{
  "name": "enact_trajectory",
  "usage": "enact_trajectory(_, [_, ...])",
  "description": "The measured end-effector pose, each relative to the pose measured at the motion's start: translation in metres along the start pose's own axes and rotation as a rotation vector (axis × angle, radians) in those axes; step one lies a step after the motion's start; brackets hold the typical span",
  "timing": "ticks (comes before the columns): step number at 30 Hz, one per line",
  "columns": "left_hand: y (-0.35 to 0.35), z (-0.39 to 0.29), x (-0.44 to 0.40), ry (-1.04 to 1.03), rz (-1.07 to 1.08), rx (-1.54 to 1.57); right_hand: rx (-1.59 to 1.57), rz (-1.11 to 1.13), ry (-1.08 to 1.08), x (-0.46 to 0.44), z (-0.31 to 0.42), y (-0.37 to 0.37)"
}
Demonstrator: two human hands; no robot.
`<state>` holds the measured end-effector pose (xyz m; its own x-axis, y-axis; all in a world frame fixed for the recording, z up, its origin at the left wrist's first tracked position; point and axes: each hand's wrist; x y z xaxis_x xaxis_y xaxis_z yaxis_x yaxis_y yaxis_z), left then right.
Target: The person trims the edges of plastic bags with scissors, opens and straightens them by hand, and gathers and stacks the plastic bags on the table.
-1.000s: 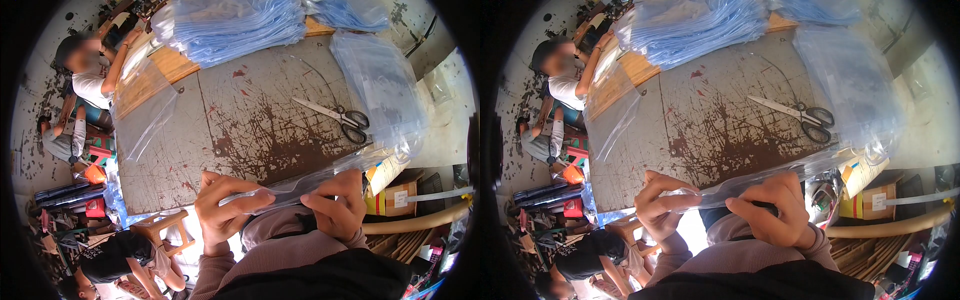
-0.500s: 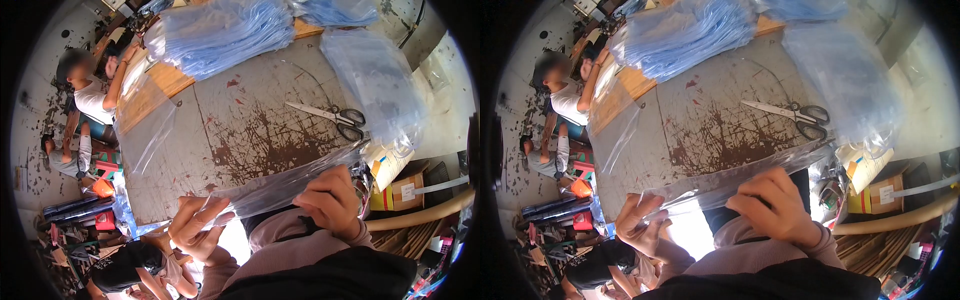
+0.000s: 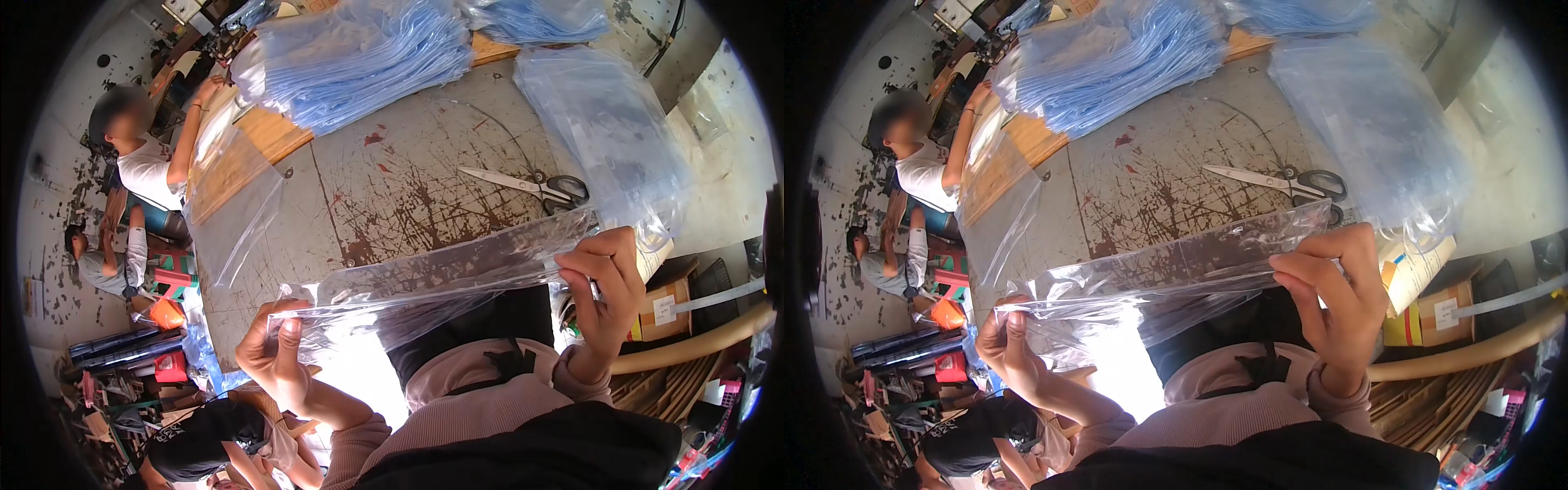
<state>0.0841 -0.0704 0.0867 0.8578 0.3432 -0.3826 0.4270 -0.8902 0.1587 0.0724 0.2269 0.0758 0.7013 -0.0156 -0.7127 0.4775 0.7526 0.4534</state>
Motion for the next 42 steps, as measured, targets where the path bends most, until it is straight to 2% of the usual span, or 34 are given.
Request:
enact_trajectory(13, [0.010,0.007,0.000,-0.026,0.003,0.008,-0.043,-0.027,0.044,0.003,0.001,-0.004])
enact_trajectory(16, [0.012,0.009,0.000,-0.007,-0.008,0.005,-0.101,-0.037,0.023,0.003,-0.002,-0.005])
enact_trajectory(18, [0.016,0.011,0.001,-0.001,-0.020,-0.002,-0.009,-0.056,-0.034,0.002,-0.005,-0.005])
enact_trajectory(20, [0.026,0.018,0.000,-0.034,-0.129,-0.024,0.017,-0.118,-0.073,0.001,-0.007,-0.006])
enact_trajectory(23, [0.061,0.018,-0.004,-0.118,-0.470,-0.210,0.047,-0.181,-0.157,0.005,-0.013,-0.002])
enact_trajectory(25, [0.074,0.004,-0.012,-0.209,-0.901,-0.423,0.049,-0.186,-0.206,0.010,-0.017,0.001])
enact_trajectory(27, [0.092,-0.009,-0.014,-0.464,-1.111,-0.367,-0.075,-0.129,-0.310,0.014,-0.020,0.001])
enact_trajectory(30, [0.109,-0.035,-0.012,-0.893,-1.244,-0.626,-0.142,-0.123,-0.357,0.019,-0.024,-0.002])
enact_trajectory(31, [0.107,-0.037,-0.006,-0.911,-1.315,-0.682,-0.147,-0.126,-0.362,0.020,-0.025,-0.004])
enact_trajectory(33, [0.091,-0.040,-0.005,-1.015,-1.191,-0.731,-0.173,-0.094,-0.367,0.021,-0.025,-0.007])
enact_trajectory(35, [0.062,-0.034,0.000,-0.901,-0.921,-0.658,-0.182,-0.060,-0.365,0.022,-0.024,-0.010])
enact_trajectory(36, [0.042,-0.031,0.005,-0.679,-0.861,-0.708,-0.186,-0.029,-0.357,0.022,-0.023,-0.011])
enact_trajectory(37, [0.035,-0.019,0.011,-0.558,-0.715,-0.682,-0.180,-0.029,-0.351,0.021,-0.022,-0.013])
enact_trajectory(38, [0.010,-0.021,0.015,-0.407,-0.406,-0.484,-0.199,0.026,-0.370,0.022,-0.019,-0.015])
enact_trajectory(39, [-0.010,-0.017,0.020,-0.328,-0.191,-0.479,-0.216,0.083,-0.392,0.025,-0.017,-0.018])
enact_trajectory(41, [-0.037,0.012,0.034,-0.190,0.193,-0.308,-0.207,0.153,-0.379,0.036,-0.022,-0.025])
enact_trajectory(42, [-0.052,0.025,0.041,-0.179,0.323,-0.298,-0.306,0.216,-0.481,0.043,-0.022,-0.030])
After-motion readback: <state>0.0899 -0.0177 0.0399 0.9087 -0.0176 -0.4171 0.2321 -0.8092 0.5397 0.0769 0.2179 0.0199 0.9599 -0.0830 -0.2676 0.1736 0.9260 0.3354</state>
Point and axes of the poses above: each hand's wrist, its own x-axis away from the middle knuckle, its own y-axis out of the back of the hand, z = x × y, and after that the axes turned 3 degrees about -x, right-handed
